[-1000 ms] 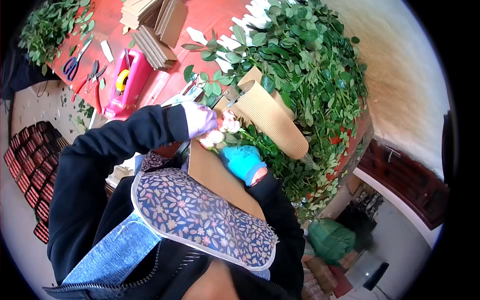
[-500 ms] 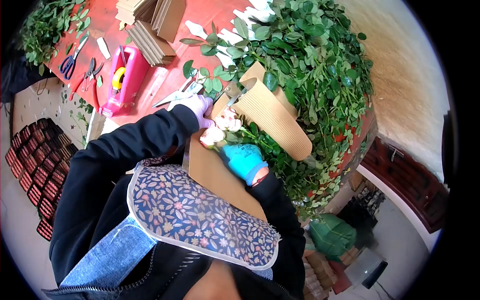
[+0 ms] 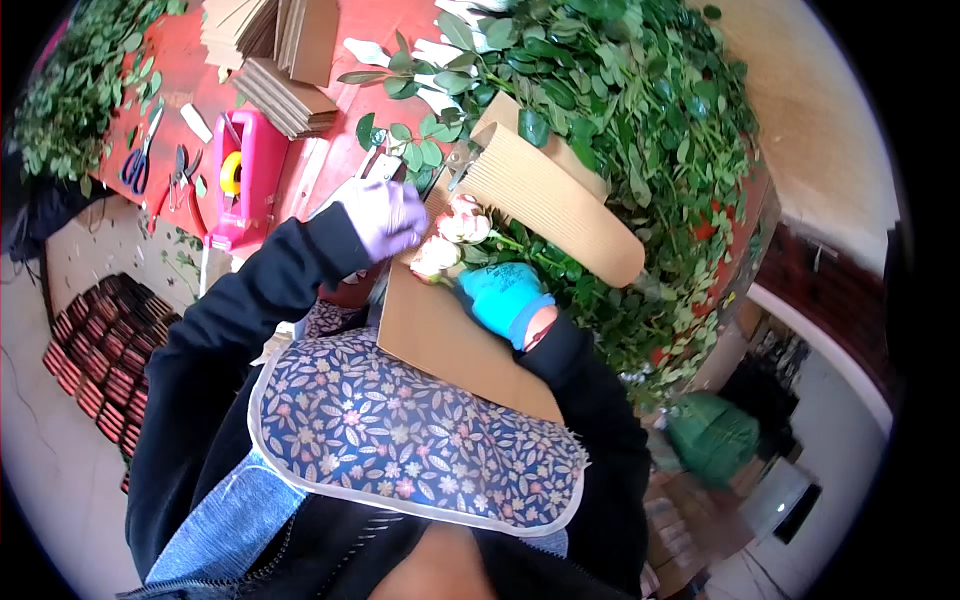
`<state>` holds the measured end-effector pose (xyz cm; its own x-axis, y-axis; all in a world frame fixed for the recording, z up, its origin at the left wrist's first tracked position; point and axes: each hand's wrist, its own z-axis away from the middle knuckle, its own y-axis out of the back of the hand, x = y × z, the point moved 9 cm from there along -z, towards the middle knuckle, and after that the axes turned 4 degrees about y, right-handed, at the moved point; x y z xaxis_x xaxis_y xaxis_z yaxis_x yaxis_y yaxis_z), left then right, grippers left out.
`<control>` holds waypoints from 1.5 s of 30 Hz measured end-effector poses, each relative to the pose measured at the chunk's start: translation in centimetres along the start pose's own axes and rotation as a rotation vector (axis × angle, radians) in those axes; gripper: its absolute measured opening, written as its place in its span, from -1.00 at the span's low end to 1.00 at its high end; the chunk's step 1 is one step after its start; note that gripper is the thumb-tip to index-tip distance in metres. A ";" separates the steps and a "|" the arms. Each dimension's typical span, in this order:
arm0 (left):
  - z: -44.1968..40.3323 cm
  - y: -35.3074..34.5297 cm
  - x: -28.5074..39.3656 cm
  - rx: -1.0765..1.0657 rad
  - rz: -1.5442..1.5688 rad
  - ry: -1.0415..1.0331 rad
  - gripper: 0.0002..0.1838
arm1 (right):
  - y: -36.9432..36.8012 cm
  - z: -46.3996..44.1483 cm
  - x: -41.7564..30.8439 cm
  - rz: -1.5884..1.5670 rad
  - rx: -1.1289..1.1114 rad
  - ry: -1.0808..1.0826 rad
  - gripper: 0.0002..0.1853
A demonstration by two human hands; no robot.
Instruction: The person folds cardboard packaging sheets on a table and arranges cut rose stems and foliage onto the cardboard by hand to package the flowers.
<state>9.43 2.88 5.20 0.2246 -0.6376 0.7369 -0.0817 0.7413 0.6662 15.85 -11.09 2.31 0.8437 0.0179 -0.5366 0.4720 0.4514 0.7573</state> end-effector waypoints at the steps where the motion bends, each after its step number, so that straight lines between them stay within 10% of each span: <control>1: 0.6 -0.3 1.5 -0.036 0.095 -0.160 -0.91 | -0.1 0.0 0.0 0.004 -0.011 0.011 -0.84; 12: 1.9 -5.0 2.9 -0.328 0.104 -0.375 -0.71 | 5.3 1.3 0.9 -0.367 0.111 -0.093 -0.77; 19: 1.7 -6.6 2.2 -0.584 0.052 -0.295 -0.67 | 1.6 -0.3 -0.2 0.190 0.030 -0.108 -0.85; 24: -0.2 -3.8 2.3 -0.251 0.039 -0.285 -0.52 | 1.5 -0.5 0.1 0.149 0.041 -0.063 -0.82; 29: -0.5 -5.0 3.2 -0.348 -0.298 -0.199 -0.57 | 2.3 0.2 0.5 0.111 0.105 -0.007 -0.80; 32: 0.2 -5.0 2.8 -0.244 -0.219 -0.232 -0.57 | 4.0 1.2 1.9 0.364 0.339 -0.268 -0.82; 45: 0.6 -4.2 2.5 0.087 -0.210 -0.219 -0.78 | 2.2 -0.2 1.1 0.298 0.138 -0.085 -0.81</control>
<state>9.71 -1.94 4.34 0.0322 -0.8121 0.5827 -0.1403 0.5735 0.8071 17.78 -9.90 3.27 0.9654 0.0535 -0.2554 0.2267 0.3127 0.9224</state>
